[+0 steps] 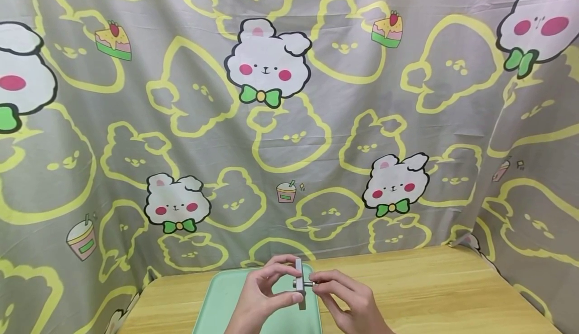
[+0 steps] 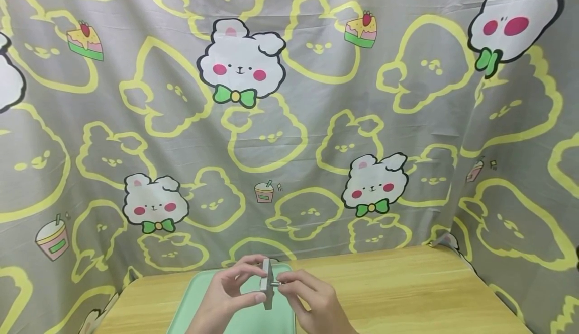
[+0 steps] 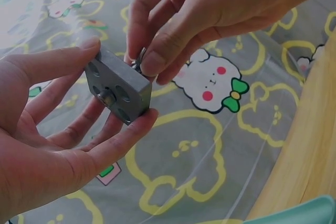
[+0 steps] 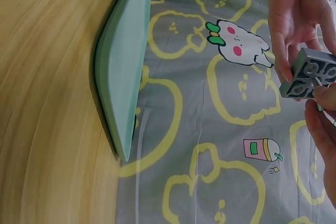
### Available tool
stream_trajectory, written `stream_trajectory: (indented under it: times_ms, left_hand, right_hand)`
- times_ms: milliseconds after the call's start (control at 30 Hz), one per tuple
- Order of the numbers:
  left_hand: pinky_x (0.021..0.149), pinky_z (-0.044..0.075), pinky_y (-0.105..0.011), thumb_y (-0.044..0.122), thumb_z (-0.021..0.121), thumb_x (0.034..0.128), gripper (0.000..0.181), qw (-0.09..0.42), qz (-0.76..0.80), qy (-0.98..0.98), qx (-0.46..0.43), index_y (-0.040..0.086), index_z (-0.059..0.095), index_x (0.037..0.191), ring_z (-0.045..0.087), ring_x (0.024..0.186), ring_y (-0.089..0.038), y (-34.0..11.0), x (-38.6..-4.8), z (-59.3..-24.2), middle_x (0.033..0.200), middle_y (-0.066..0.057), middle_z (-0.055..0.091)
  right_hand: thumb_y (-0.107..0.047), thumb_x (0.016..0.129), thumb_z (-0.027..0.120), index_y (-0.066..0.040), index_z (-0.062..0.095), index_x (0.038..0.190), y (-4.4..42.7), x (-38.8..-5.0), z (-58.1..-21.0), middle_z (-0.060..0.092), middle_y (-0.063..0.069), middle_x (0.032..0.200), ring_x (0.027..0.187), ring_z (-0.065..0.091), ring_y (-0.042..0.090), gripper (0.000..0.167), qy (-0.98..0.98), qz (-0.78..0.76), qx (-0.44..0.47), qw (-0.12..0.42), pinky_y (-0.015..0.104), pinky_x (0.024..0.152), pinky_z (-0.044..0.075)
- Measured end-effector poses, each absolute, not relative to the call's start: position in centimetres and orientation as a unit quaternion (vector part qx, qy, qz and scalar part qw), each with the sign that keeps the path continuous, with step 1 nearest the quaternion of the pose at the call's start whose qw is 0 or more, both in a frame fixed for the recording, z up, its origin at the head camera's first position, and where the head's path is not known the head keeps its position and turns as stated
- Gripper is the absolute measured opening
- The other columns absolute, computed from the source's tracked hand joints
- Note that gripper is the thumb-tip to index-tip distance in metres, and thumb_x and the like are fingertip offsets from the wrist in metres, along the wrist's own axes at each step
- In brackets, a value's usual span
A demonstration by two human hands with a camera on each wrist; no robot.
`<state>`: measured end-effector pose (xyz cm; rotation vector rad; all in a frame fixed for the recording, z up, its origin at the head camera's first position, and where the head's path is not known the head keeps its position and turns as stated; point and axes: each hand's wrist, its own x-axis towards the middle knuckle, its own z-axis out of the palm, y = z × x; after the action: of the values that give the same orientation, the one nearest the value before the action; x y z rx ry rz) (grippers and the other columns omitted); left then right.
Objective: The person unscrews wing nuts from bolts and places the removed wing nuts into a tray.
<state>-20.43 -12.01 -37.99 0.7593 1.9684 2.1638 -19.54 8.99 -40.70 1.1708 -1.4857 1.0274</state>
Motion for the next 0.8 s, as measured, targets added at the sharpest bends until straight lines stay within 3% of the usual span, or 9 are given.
stream_trajectory:
  times_ms: [167,300,367,433,567,667,800]
  left_hand:
    - [0.089,0.061,-0.042,-0.004,0.081,0.0831,0.034,0.052,0.715,0.648,0.257,-0.009,0.068,0.114,0.051,0.129,-0.037,-12.1,-20.4,-38.0,0.138,-0.019,0.054]
    - [0.089,0.061,-0.040,-0.004,0.080,0.0841,0.034,0.052,0.716,0.645,0.262,-0.011,0.067,0.115,0.051,0.129,-0.036,-12.1,-20.3,-37.9,0.137,-0.019,0.054]
    - [0.088,0.061,-0.039,-0.005,0.080,0.0841,0.034,0.052,0.717,0.645,0.261,-0.011,0.067,0.115,0.051,0.129,-0.035,-12.1,-20.3,-37.8,0.137,-0.019,0.054]
    - [0.087,0.062,-0.039,-0.005,0.080,0.0842,0.034,0.050,0.716,0.644,0.265,-0.012,0.067,0.115,0.052,0.129,-0.035,-12.1,-20.3,-37.8,0.136,-0.020,0.054]
    - [0.086,0.063,-0.042,-0.005,0.080,0.0832,0.034,0.051,0.716,0.644,0.265,-0.011,0.068,0.114,0.052,0.129,-0.033,-12.1,-20.2,-37.8,0.137,-0.020,0.053]
    - [0.088,0.063,-0.046,-0.005,0.081,0.0826,0.035,0.054,0.716,0.644,0.265,-0.011,0.068,0.114,0.052,0.128,-0.032,-12.0,-20.2,-37.7,0.137,-0.021,0.053]
    - [0.092,0.061,-0.050,-0.005,0.083,0.0811,0.036,0.055,0.715,0.644,0.267,-0.011,0.068,0.114,0.053,0.129,-0.029,-11.9,-20.2,-37.7,0.139,-0.022,0.051]
  right_hand:
    - [-0.001,0.097,0.069,-0.002,0.069,0.100,9.1,-19.4,-40.9,0.070,0.015,0.103,0.085,0.072,0.028,0.003,-0.625,0.433,0.463,0.456,0.019,0.083,0.060]
    - [0.012,0.081,0.080,-0.004,0.070,0.107,9.6,-19.9,-42.1,0.072,0.013,0.108,0.092,0.073,0.026,0.032,-0.652,0.476,0.431,0.403,0.022,0.086,0.061]
    - [0.015,0.078,0.081,-0.006,0.070,0.111,9.8,-19.7,-42.3,0.072,0.012,0.111,0.095,0.072,0.026,0.040,-0.662,0.513,0.409,0.361,0.027,0.087,0.062]
    - [0.012,0.084,0.077,-0.007,0.070,0.114,9.9,-19.4,-42.1,0.072,0.011,0.112,0.097,0.072,0.025,0.036,-0.671,0.557,0.375,0.313,0.032,0.086,0.063]
    - [-0.008,0.098,0.070,-0.004,0.071,0.114,10.1,-18.7,-41.1,0.073,0.012,0.109,0.096,0.073,0.021,0.016,-0.694,0.649,0.244,0.191,0.035,0.085,0.064]
    - [-0.020,0.100,0.068,0.002,0.070,0.114,10.4,-18.8,-40.6,0.073,0.017,0.110,0.095,0.074,0.023,0.026,-0.691,0.698,0.156,0.102,0.036,0.085,0.064]
    - [-0.024,0.101,0.068,0.007,0.067,0.119,10.8,-19.3,-40.5,0.071,0.020,0.113,0.096,0.073,0.027,0.036,-0.666,0.736,0.119,0.007,0.039,0.085,0.064]
